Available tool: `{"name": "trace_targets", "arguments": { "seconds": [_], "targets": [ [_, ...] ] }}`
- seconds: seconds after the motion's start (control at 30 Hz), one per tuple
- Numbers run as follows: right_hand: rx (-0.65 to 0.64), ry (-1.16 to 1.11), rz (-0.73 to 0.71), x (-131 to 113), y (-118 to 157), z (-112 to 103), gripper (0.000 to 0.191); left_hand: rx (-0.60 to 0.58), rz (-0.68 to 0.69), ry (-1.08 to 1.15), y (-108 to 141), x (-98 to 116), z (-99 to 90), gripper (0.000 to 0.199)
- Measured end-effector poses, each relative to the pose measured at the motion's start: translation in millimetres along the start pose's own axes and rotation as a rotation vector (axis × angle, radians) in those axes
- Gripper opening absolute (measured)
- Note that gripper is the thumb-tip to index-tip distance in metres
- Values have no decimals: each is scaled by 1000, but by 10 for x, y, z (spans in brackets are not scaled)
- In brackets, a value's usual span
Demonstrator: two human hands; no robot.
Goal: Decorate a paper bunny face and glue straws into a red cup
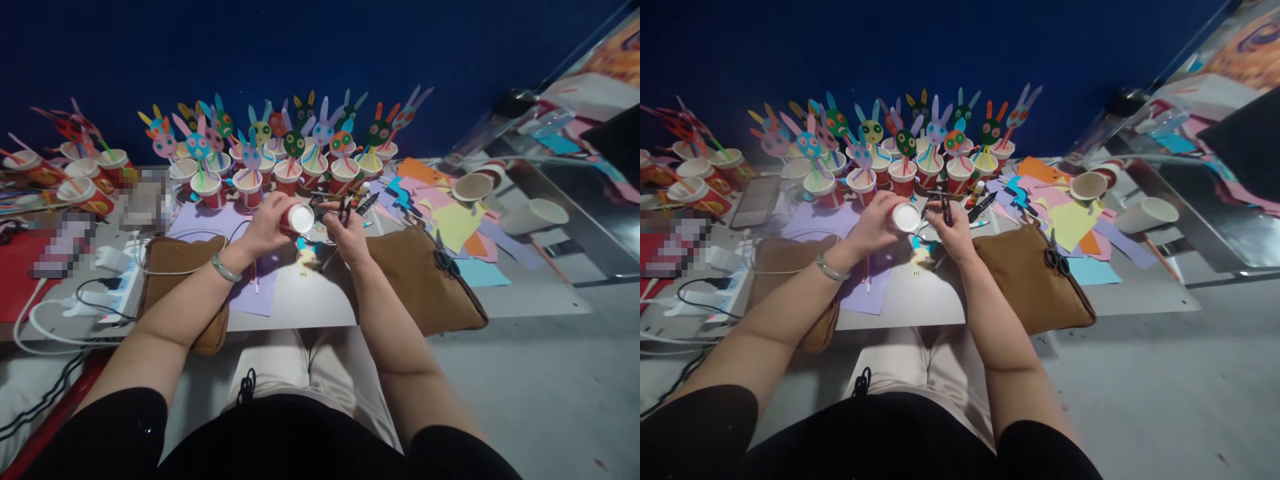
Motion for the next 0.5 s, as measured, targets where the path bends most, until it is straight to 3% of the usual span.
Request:
{"name": "trace_targets", "arguments": {
  "seconds": [0.07,0.13,0.4,0.5],
  "targets": [
    [-128,11,-31,-50,51,160,65,-6,73,-174,26,66,42,63],
    [-177,27,-42,-57,89,249,72,22,133,-260,58,126,67,65],
    [-73,166,-124,-80,95,203,52,122,321,-205,125,173,132,52],
    [-2,134,-67,-44,56,121,37,227,255,-49,136,119,73,63]
  ]
}}
Point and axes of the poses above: each hand's wrist, its own y-axis away from the middle knuckle, its own z-axis out of the palm, x = y × z, the point moved 9 cm from there along -y, towards the middle knuckle, and after that the axes turned 2 degrees about -y, right-handed, at the moved point
